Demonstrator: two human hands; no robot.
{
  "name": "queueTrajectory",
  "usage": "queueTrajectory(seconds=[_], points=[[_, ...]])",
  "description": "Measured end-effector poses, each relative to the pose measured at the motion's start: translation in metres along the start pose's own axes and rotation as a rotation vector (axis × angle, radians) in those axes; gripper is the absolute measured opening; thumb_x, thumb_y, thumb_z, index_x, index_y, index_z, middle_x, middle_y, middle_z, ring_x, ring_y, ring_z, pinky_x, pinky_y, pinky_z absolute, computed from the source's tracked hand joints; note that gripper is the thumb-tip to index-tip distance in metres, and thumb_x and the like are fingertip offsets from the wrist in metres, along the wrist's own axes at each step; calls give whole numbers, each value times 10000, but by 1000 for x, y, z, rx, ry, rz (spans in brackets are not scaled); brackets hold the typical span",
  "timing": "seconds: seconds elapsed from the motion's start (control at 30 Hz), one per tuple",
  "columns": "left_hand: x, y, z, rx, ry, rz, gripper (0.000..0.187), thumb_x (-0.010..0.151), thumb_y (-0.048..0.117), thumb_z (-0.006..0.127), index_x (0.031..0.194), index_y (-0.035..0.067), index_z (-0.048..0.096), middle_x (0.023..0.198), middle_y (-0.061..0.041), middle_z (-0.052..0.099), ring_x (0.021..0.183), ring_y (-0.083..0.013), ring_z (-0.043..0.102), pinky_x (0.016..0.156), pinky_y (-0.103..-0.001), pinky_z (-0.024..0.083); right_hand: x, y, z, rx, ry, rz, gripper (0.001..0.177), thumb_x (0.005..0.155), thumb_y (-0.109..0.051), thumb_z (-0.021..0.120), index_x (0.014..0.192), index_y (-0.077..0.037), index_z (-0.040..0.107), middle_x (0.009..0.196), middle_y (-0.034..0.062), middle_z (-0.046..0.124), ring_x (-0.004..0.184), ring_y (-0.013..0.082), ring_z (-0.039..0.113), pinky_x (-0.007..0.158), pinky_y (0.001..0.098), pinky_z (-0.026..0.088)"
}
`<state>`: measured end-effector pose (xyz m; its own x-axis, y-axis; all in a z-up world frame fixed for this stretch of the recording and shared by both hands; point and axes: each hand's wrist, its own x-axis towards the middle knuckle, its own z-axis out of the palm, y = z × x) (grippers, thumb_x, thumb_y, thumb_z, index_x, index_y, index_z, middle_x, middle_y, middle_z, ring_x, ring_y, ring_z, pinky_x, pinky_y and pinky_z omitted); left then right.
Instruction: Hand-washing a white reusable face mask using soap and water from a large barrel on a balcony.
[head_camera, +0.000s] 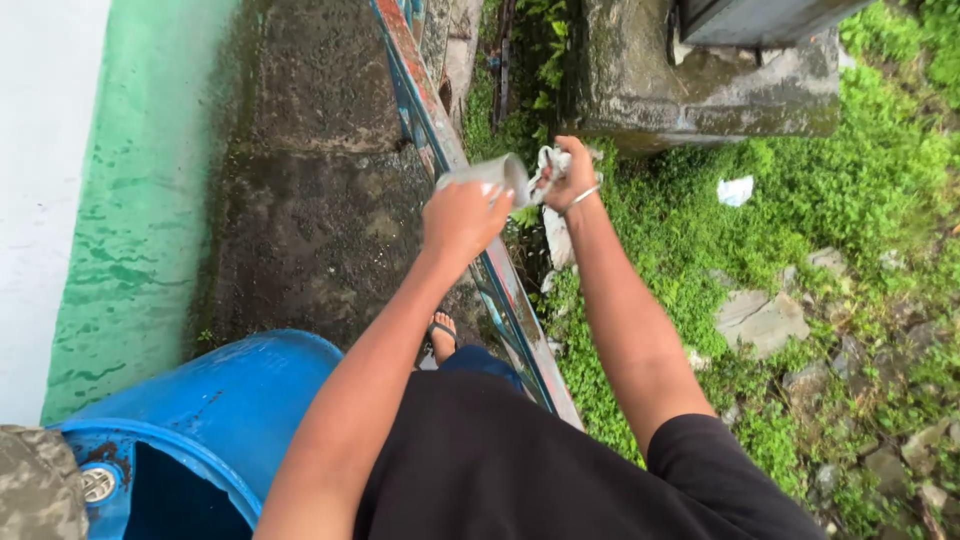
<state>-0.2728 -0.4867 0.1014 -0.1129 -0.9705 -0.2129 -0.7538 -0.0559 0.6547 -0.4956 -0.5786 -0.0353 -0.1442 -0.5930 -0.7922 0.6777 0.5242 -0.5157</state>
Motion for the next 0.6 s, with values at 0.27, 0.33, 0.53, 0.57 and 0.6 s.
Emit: queueTrajectory(seconds=[0.27, 0.33, 0.53, 0.57, 0.6], points=[[9, -8, -3, -519, 60, 161, 369, 947, 395, 682, 867, 50, 787, 714, -99, 698, 658, -234, 660, 630, -380, 537, 8, -16, -55, -123, -37, -739, 219, 812, 52, 651, 801, -104, 497, 705, -5, 488, 566, 132, 470, 467, 331, 420], [6, -18, -6, -775, -47, 17, 324, 955, 334, 694, 834, 44, 770, 654, -17, 658, 593, -120, 598, 596, -328, 499, 3, -23, -75, -172, -12, -803, 258, 841, 78, 629, 835, -116, 459, 703, -15, 469, 524, 129, 436, 420, 333, 391], [-1, -36, -7, -932, -71, 1, 363, 994, 285, 705, 742, 26, 678, 655, 20, 563, 609, -73, 515, 649, -287, 545, 18, -26, -158, -236, -47, -645, 258, 837, 90, 600, 1037, -70, 624, 939, 30, 673, 687, 172, 689, 621, 305, 602], [-2, -30, -9, -831, -51, 31, 367, 996, 288, 701, 745, 20, 685, 655, 21, 571, 613, -65, 525, 635, -287, 533, 26, -21, -175, -91, -65, -588, 234, 868, 85, 625, 1075, -20, 654, 952, 99, 684, 710, 209, 699, 627, 313, 610], [-4, -25, -12, -730, -31, 62, 372, 998, 290, 697, 748, 15, 691, 655, 23, 579, 617, -57, 535, 622, -286, 520, 33, -16, -191, 54, -81, -530, 223, 899, 80, 650, 1114, 30, 685, 966, 167, 695, 733, 246, 710, 634, 322, 617]])
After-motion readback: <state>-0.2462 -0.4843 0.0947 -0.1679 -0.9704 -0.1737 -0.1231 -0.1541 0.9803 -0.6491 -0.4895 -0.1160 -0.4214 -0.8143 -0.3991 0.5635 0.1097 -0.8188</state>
